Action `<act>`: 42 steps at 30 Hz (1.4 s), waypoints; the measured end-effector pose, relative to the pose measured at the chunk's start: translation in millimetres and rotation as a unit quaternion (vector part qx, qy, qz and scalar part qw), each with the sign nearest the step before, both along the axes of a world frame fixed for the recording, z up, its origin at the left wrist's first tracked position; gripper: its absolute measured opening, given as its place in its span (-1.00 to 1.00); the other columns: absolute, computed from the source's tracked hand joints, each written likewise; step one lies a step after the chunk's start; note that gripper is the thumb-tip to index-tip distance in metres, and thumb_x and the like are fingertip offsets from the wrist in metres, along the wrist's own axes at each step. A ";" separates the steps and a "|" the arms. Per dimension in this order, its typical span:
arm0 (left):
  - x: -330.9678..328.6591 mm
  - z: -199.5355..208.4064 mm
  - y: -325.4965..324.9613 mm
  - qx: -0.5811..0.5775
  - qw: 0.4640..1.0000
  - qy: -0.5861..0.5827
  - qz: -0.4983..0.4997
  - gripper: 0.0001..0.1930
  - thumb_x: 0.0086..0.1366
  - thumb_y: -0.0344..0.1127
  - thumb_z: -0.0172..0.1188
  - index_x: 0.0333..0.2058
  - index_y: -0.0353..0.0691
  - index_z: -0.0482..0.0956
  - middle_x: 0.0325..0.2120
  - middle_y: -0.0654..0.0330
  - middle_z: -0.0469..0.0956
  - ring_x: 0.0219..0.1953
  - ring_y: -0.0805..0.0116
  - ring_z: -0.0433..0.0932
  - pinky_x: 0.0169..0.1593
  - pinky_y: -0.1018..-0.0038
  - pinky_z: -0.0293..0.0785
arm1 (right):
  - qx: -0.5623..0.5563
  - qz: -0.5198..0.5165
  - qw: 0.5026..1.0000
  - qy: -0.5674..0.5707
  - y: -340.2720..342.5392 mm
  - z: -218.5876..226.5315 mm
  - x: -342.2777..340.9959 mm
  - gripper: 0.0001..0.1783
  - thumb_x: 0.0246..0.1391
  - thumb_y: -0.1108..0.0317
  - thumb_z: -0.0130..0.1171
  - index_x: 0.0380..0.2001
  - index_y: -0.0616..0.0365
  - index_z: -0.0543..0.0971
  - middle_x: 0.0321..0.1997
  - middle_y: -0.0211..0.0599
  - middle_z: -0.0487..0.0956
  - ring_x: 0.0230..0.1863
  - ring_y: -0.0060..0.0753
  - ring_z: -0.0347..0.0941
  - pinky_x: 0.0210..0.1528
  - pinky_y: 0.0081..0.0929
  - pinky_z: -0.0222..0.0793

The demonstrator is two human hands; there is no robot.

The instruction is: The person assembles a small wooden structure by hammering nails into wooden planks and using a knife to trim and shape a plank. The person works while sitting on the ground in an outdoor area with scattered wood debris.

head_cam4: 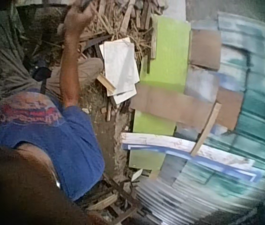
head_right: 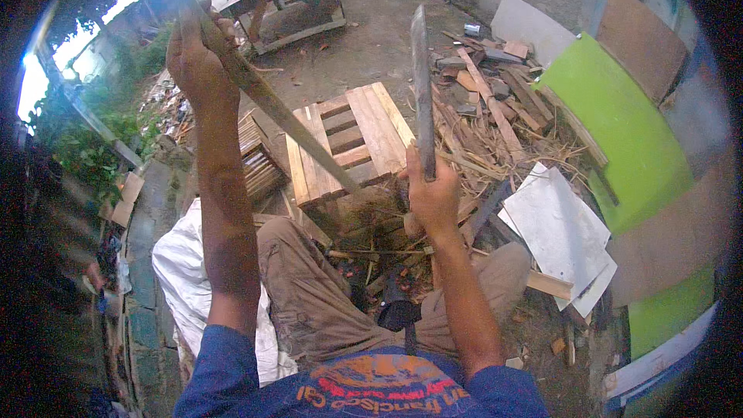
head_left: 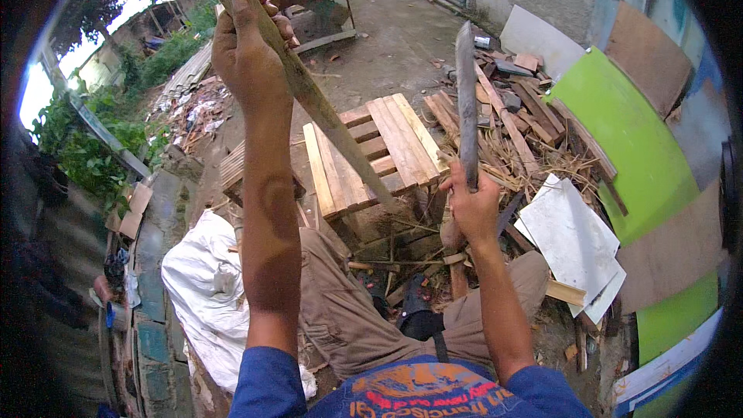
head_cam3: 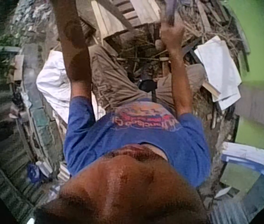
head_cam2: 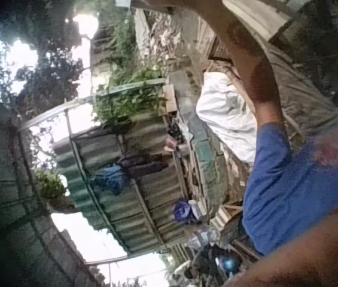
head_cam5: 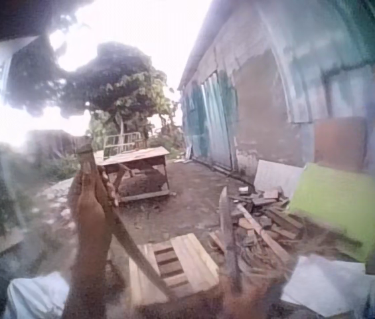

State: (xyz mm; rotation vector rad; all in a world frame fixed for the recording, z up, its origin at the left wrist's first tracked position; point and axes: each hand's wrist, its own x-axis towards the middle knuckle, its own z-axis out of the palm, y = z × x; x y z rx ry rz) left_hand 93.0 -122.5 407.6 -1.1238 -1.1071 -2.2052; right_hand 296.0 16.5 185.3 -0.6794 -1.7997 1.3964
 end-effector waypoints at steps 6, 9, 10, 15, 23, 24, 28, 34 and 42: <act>-8.1 -30.1 21.0 -0.032 0.996 0.020 0.080 -0.71 0.50 -0.16 0.01 -0.25 -0.31 0.48 -0.47 0.20 0.51 -0.57 0.51 0.49 -0.55 0.57 0.42 | 0.015 0.049 0.999 0.016 -41.6 -9.4 0.4 -0.73 0.37 0.21 -0.04 -0.13 0.20 0.48 -0.59 -0.46 0.53 -0.70 -0.71 0.29 -0.63 -0.60 0.19; -4.7 -40.6 22.2 -0.036 0.992 0.038 0.114 -0.74 0.50 -0.18 0.00 -0.21 -0.28 0.48 -0.44 0.20 0.51 -0.50 0.53 0.51 -0.50 0.57 0.47 | 0.074 0.064 0.995 0.022 -56.7 -8.9 -8.5 -0.73 0.35 0.28 -0.03 -0.07 0.25 0.47 -0.57 -0.30 0.57 -0.62 -0.45 0.47 -0.52 -0.47 0.36; -5.5 -41.5 20.6 -0.035 0.991 0.040 0.121 -0.74 0.50 -0.18 0.00 -0.20 -0.28 0.49 -0.43 0.20 0.52 -0.49 0.53 0.51 -0.49 0.57 0.47 | 0.100 0.069 0.992 0.028 -63.5 -4.0 -12.5 -0.73 0.34 0.29 -0.04 -0.05 0.26 0.46 -0.56 -0.26 0.58 -0.59 -0.39 0.50 -0.49 -0.44 0.39; 6.3 -39.8 21.0 -0.055 0.991 0.011 0.125 -0.75 0.49 -0.21 0.02 -0.11 -0.28 0.54 -0.31 0.21 0.60 -0.37 0.45 0.55 -0.25 0.52 0.46 | 0.154 0.099 0.980 0.074 -77.9 50.8 -33.2 -0.73 0.31 0.39 -0.03 -0.02 0.33 0.41 -0.56 -0.08 0.56 -0.51 -0.09 0.61 -0.42 -0.26 0.47; 24.3 -48.4 11.7 -0.019 0.995 -0.034 0.088 -0.70 0.47 -0.18 0.09 -0.08 -0.32 0.59 -0.25 0.22 0.62 -0.27 0.55 0.50 -0.19 0.59 0.38 | 0.255 0.099 0.959 0.080 -83.4 98.4 -71.7 -0.75 0.23 0.45 -0.01 -0.06 0.31 0.33 -0.53 0.25 0.52 -0.43 0.37 0.52 -0.45 0.13 0.39; 21.3 -49.2 8.9 -0.010 0.994 -0.029 0.103 -0.70 0.47 -0.18 0.09 -0.08 -0.32 0.59 -0.25 0.22 0.62 -0.26 0.55 0.50 -0.17 0.58 0.38 | 0.257 0.108 0.959 0.051 -84.4 85.6 -75.0 -0.75 0.23 0.44 -0.01 -0.07 0.31 0.32 -0.52 0.29 0.52 -0.42 0.40 0.51 -0.44 0.17 0.38; 13.9 -53.9 -4.9 0.012 0.990 -0.032 0.138 -0.68 0.48 -0.16 0.07 -0.08 -0.33 0.59 -0.24 0.21 0.62 -0.24 0.54 0.49 -0.14 0.59 0.37 | 0.170 0.146 0.970 -0.095 -76.7 -1.6 -73.0 -0.77 0.24 0.39 -0.03 -0.12 0.30 0.32 -0.50 0.38 0.52 -0.41 0.46 0.50 -0.38 0.24 0.38; 30.7 -52.7 -0.7 0.019 0.988 -0.054 0.144 -0.70 0.48 -0.19 0.05 -0.04 -0.31 0.59 -0.33 0.28 0.58 -0.40 0.57 0.46 -0.35 0.62 0.40 | 0.153 0.121 0.949 -0.248 -66.9 -124.3 -51.2 -0.76 0.24 0.38 -0.06 -0.09 0.29 0.35 -0.46 0.33 0.57 -0.34 0.42 0.55 -0.26 0.24 0.48; 25.6 -58.0 -0.3 -0.014 0.986 -0.015 0.163 -0.62 0.46 -0.07 0.09 -0.07 -0.34 0.58 -0.24 0.22 0.63 -0.32 0.55 0.48 -0.24 0.59 0.37 | 0.110 0.116 0.957 -0.243 -57.1 -154.6 -43.8 -0.74 0.25 0.34 -0.01 -0.08 0.26 0.40 -0.42 0.30 0.58 -0.32 0.40 0.54 -0.27 0.23 0.46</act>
